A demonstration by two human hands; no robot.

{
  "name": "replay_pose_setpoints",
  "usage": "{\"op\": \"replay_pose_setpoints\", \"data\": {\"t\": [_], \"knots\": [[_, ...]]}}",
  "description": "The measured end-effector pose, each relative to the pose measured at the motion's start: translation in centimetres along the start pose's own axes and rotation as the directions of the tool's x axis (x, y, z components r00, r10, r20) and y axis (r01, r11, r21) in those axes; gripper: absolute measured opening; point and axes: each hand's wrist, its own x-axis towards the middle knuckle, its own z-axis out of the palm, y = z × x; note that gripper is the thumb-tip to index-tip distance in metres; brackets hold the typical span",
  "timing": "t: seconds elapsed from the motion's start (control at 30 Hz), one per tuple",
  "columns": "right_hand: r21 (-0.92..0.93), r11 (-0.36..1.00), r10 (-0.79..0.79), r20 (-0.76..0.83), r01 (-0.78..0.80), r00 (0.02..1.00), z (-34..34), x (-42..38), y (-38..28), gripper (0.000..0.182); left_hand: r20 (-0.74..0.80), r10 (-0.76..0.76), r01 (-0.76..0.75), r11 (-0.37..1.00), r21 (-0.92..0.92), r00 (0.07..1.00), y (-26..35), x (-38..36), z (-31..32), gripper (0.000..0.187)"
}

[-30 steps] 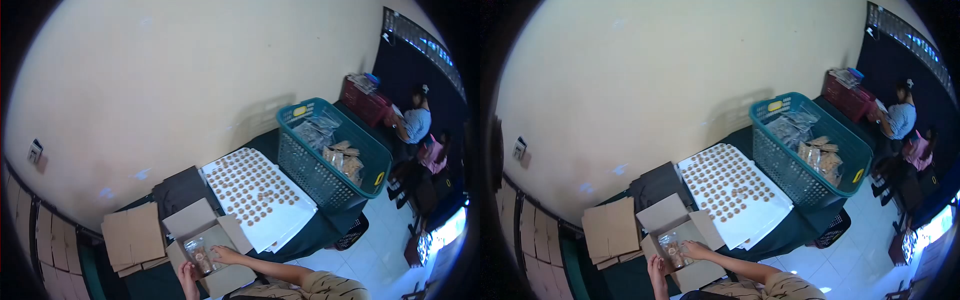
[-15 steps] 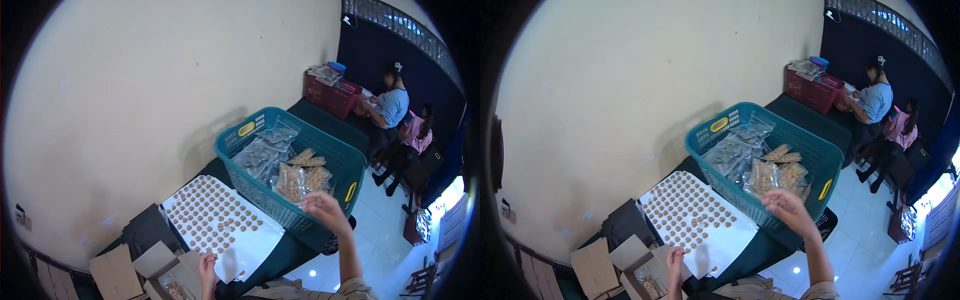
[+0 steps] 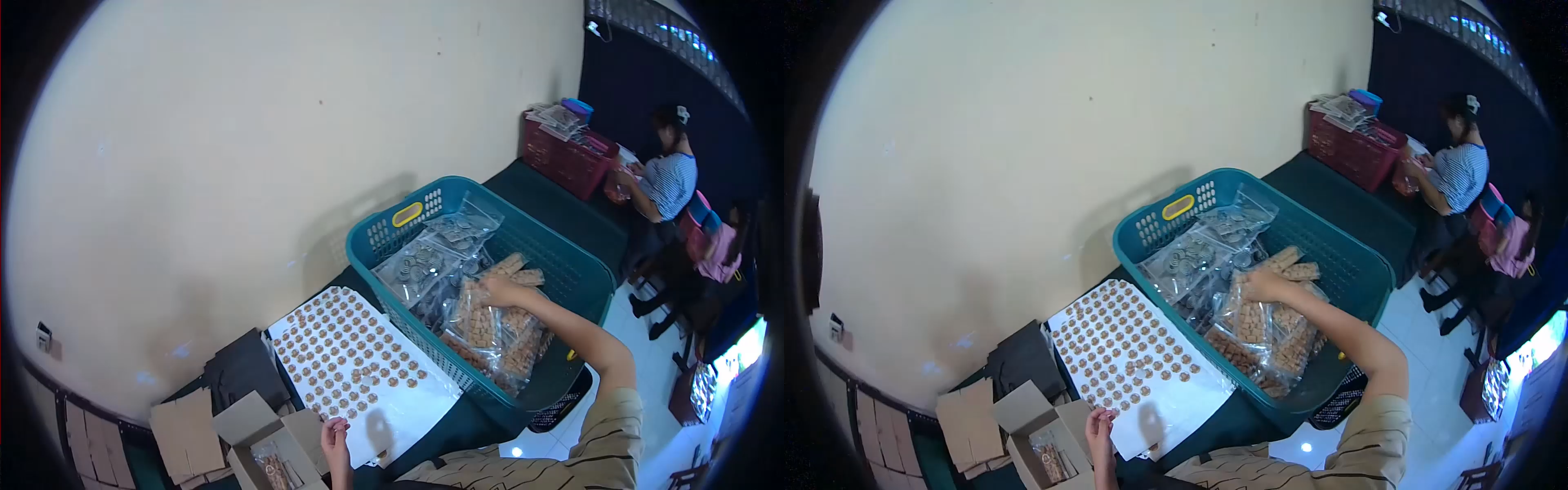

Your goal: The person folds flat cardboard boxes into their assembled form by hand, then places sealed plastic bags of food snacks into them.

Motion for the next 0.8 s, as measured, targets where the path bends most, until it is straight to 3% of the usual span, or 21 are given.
{"op": "replay_pose_setpoints", "data": {"t": [0.07,0.17,0.2,0.23,0.3,0.43,0.5,0.53,0.6,0.77,0.8], "knots": [[-0.197,0.973,0.142,0.083,-0.123,0.986,0.2,1.4,0.8,0.047,-0.075,-0.015,0.015,1.0,0.0,0.997,0.4,-0.6,-0.2,0.023],[-0.214,0.961,0.201,0.101,-0.176,0.974,2.0,2.8,2.3,0.04,-0.153,-0.004,0.007,1.0,0.018,0.988,0.1,-1.6,-0.9,0.018],[-0.062,0.983,0.178,0.052,-0.175,0.983,2.3,3.0,2.5,0.038,-0.152,0.011,-0.012,1.0,-0.011,0.988,-0.2,-1.8,-1.1,0.019],[-0.064,0.984,0.17,0.06,-0.166,0.984,2.5,3.0,2.8,0.038,-0.163,0.007,-0.009,1.0,-0.013,0.987,-0.4,-2.1,-1.4,0.019],[0.106,0.993,0.06,-0.063,-0.053,0.996,2.1,2.4,3.0,0.038,-0.194,-0.036,0.03,0.999,-0.032,0.98,-0.6,-2.4,-1.6,0.017],[0.127,0.991,0.063,-0.124,-0.048,0.99,-4.4,-2.1,-3.6,0.038,-0.201,-0.032,0.023,0.999,-0.046,0.979,-0.5,-2.4,-1.5,0.017],[0.237,0.969,0.037,-0.395,0.063,0.918,-7.3,-4.9,-6.3,0.031,-0.195,-0.032,0.031,0.999,-0.012,0.98,0.2,-2.2,-0.6,0.018],[0.233,0.971,0.043,-0.397,0.056,0.917,-8.7,-6.5,-7.7,0.031,-0.187,-0.036,0.033,0.999,-0.015,0.982,0.0,-1.9,-0.4,0.018],[0.42,0.902,0.144,-0.517,0.103,0.844,-10.8,-9.3,-10.3,0.028,-0.103,-0.018,0.017,1.0,-0.013,0.994,-0.5,-1.2,0.2,0.021],[0.519,0.828,0.202,-0.63,0.213,0.75,-10.2,-15.0,-15.6,0.025,0.156,-0.065,0.067,0.998,-0.011,0.986,5.3,-1.3,4.8,0.022],[0.557,0.782,0.209,-0.657,0.28,0.724,-9.2,-15.6,-16.6,0.025,0.185,0.036,-0.034,0.999,-0.014,0.982,6.5,-1.4,5.5,0.023]]}}
